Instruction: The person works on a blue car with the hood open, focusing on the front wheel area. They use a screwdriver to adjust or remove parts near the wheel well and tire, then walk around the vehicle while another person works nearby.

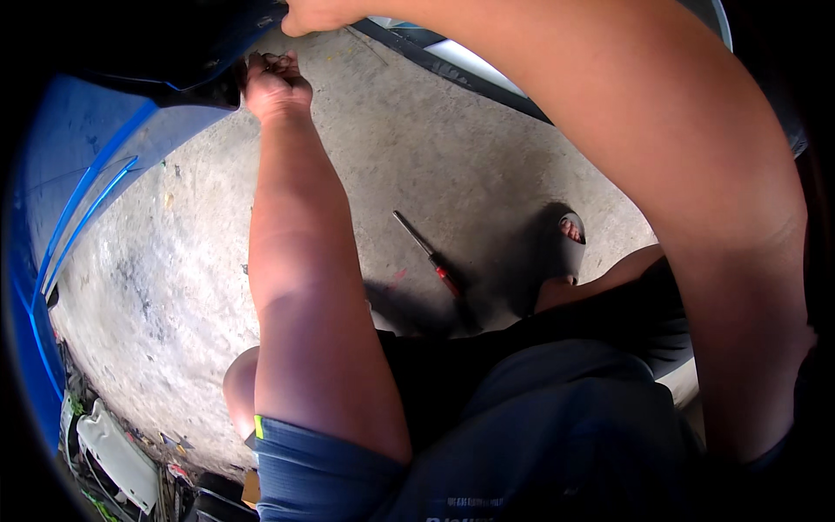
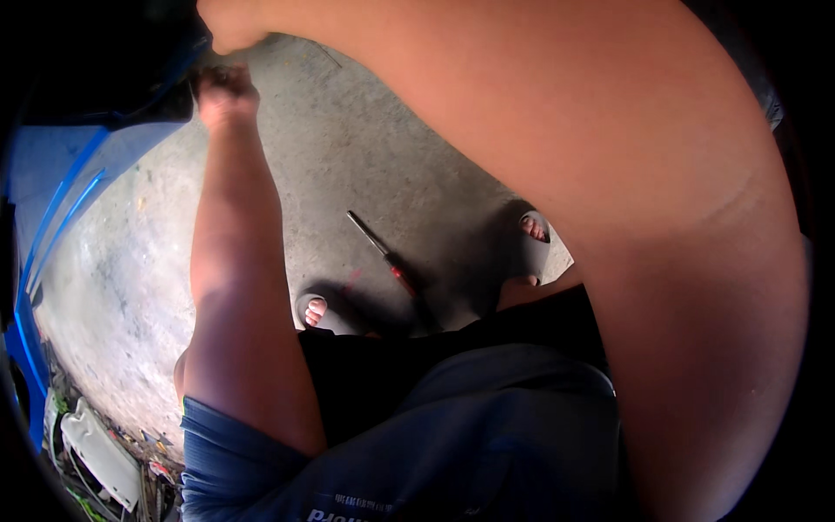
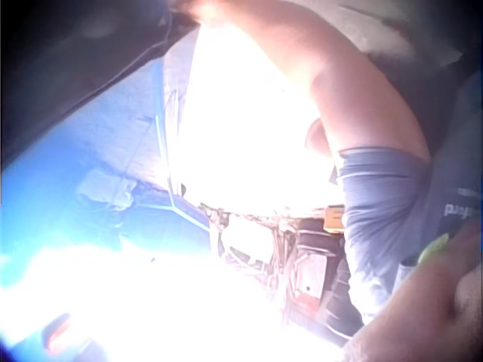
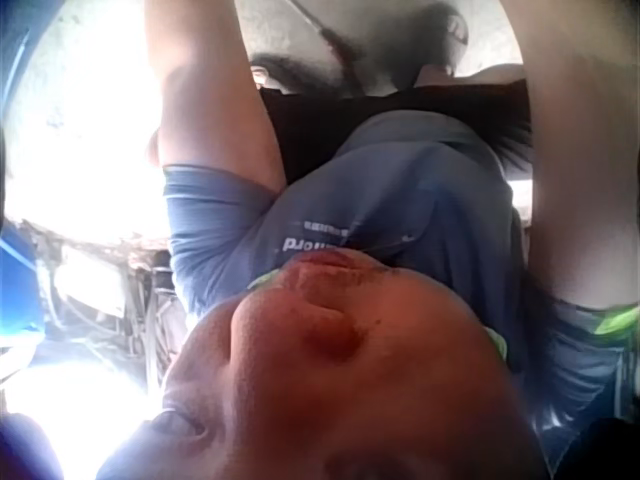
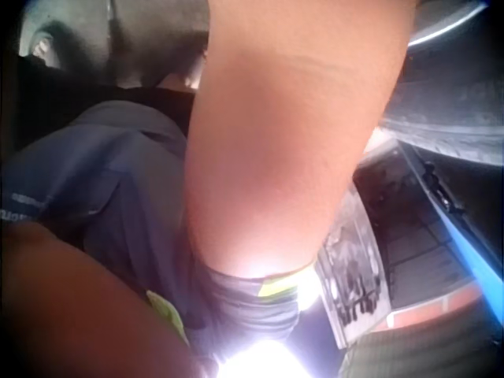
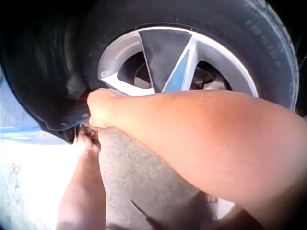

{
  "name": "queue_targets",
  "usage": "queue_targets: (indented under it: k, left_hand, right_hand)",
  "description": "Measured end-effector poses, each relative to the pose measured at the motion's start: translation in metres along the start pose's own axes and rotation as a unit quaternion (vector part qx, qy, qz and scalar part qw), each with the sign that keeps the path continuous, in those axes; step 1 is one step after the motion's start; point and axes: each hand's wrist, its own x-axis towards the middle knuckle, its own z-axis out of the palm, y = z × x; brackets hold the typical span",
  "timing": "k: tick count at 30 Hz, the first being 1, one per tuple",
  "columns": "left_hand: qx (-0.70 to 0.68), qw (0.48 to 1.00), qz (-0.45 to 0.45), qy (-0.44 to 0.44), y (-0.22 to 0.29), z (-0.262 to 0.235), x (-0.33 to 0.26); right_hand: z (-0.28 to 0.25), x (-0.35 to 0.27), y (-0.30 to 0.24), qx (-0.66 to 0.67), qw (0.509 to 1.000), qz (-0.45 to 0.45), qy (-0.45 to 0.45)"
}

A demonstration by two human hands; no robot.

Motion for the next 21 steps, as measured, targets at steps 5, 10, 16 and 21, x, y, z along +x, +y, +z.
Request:
queue_targets:
  k: [5, 10, 16, 21]
  left_hand:
    - [-0.05, 0.998, -0.024, 0.017, -0.003, 0.022, -0.015]
    - [-0.091, 0.994, -0.058, -0.028, 0.011, 0.013, -0.016]
    - [-0.029, 0.985, -0.127, -0.109, 0.007, 0.019, -0.061]
    - [0.075, 0.991, -0.057, -0.09, 0.014, 0.008, -0.055]
  right_hand:
    - [0.01, -0.01, 0.001, 0.028, 0.999, 0.03, -0.015]
    - [0.014, -0.014, -0.013, 0.075, 0.996, 0.054, -0.02]
    - [0.071, -0.007, -0.015, 0.06, 0.995, 0.077, 0.001]
    - [0.08, -0.016, -0.016, 0.134, 0.985, 0.105, -0.002]
